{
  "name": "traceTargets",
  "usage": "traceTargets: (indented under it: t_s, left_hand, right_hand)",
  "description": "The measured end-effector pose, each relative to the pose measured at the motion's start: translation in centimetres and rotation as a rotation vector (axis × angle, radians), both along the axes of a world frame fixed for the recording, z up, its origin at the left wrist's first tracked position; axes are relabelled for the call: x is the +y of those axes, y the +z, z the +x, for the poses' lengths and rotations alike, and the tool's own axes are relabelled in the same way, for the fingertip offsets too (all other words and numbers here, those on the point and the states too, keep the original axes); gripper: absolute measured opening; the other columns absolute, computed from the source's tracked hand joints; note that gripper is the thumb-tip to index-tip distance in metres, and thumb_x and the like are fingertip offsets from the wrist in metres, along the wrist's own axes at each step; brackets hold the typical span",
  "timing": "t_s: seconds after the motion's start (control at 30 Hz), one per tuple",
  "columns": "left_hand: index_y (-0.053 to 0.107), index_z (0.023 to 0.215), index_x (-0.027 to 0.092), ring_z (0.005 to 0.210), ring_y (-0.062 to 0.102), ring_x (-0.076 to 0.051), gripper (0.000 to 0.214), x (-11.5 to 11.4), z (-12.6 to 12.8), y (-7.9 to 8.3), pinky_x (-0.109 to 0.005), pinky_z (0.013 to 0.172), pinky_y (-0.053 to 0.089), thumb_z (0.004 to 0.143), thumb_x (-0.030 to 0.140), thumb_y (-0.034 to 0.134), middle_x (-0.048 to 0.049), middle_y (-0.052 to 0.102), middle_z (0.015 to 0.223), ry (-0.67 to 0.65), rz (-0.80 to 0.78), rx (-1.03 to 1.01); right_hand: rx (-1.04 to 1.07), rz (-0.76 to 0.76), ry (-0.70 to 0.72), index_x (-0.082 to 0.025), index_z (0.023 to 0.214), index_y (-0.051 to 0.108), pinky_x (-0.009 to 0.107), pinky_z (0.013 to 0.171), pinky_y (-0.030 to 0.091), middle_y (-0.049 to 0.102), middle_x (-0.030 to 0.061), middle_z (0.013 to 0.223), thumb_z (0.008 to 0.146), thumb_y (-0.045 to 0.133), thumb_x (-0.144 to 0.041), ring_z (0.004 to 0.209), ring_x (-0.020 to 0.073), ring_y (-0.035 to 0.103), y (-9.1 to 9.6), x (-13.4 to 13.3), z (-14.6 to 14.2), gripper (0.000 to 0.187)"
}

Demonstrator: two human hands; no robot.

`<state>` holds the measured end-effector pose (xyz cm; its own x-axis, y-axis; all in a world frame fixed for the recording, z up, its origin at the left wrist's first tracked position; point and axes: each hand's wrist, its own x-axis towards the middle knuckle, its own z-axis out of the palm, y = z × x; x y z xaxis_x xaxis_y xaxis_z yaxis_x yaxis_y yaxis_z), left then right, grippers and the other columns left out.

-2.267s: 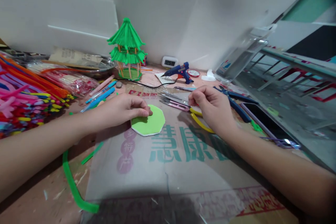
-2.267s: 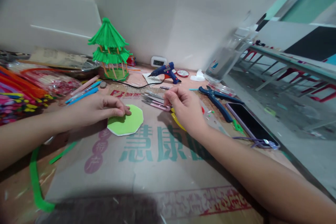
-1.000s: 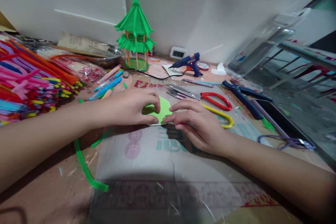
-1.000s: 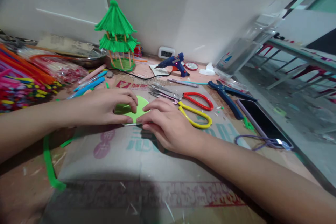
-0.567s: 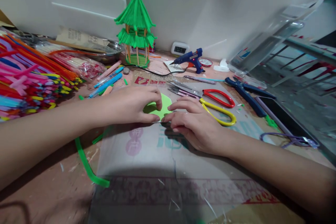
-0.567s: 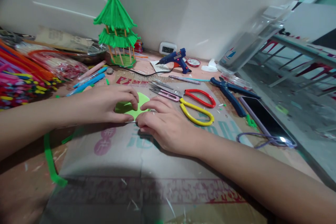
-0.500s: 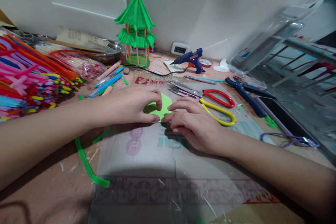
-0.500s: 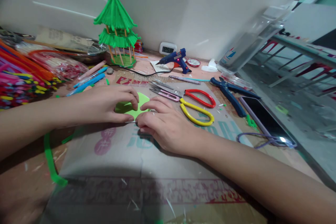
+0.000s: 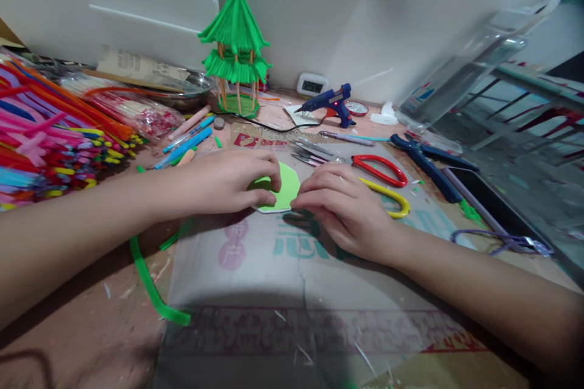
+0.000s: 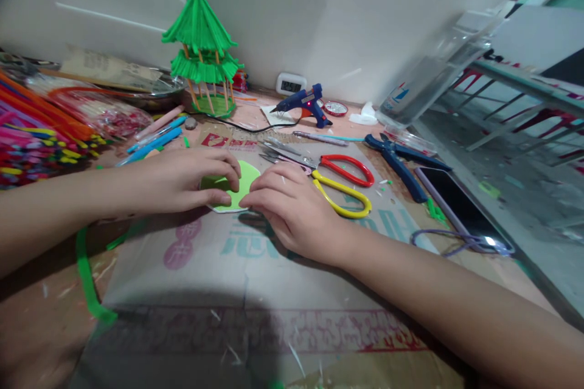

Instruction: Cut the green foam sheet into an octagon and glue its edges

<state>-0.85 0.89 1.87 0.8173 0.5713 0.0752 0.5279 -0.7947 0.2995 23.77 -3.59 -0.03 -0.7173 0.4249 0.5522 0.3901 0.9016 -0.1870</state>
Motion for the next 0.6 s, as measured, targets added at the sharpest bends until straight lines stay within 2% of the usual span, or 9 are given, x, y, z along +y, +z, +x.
traceTargets:
  t_s: [0.13, 0.43, 0.6]
  left_hand:
    - [0.069, 0.097, 0.02, 0.098, 0.061, -0.017, 0.024, 0.36, 0.11, -0.09, -0.028, 0.084, 0.042, 0.096, 0.031, 0.047, -0.003, 0.065, 0.108, -0.009, -0.056, -0.053]
    - [0.069, 0.092, 0.019, 0.096, 0.062, -0.018, 0.025, 0.31, 0.19, 0.0, -0.03, 0.086, 0.043, 0.094, 0.036, 0.05, -0.0032, 0.065, 0.108, 0.031, -0.08, -0.042]
    - [0.068, 0.096, 0.023, 0.099, 0.061, -0.018, 0.019, 0.18, -0.12, 0.31, -0.028, 0.083, 0.043, 0.088, 0.037, 0.058, -0.0015, 0.063, 0.113, 0.009, -0.076, -0.002]
  right_hand:
    - [-0.076, 0.031, -0.016, -0.019, 0.106, 0.069, 0.039, 0.082, 0.046, 0.063, 0.0081, 0.092, 0.091, 0.053, -0.01, 0.092, 0.0207, 0.052, -0.44, 0.15, -0.05, 0.024]
    - [-0.217, 0.049, -0.039, -0.018, 0.106, 0.071, 0.039, 0.079, 0.044, 0.064, 0.0091, 0.092, 0.094, 0.048, -0.012, 0.087, 0.0209, 0.049, 0.02, -0.08, -0.35, 0.027]
    - [-0.076, 0.056, -0.064, -0.018, 0.105, 0.068, 0.039, 0.079, 0.044, 0.063, 0.0077, 0.089, 0.092, 0.048, -0.012, 0.088, 0.0213, 0.052, 0.08, -0.05, -0.05, 0.025]
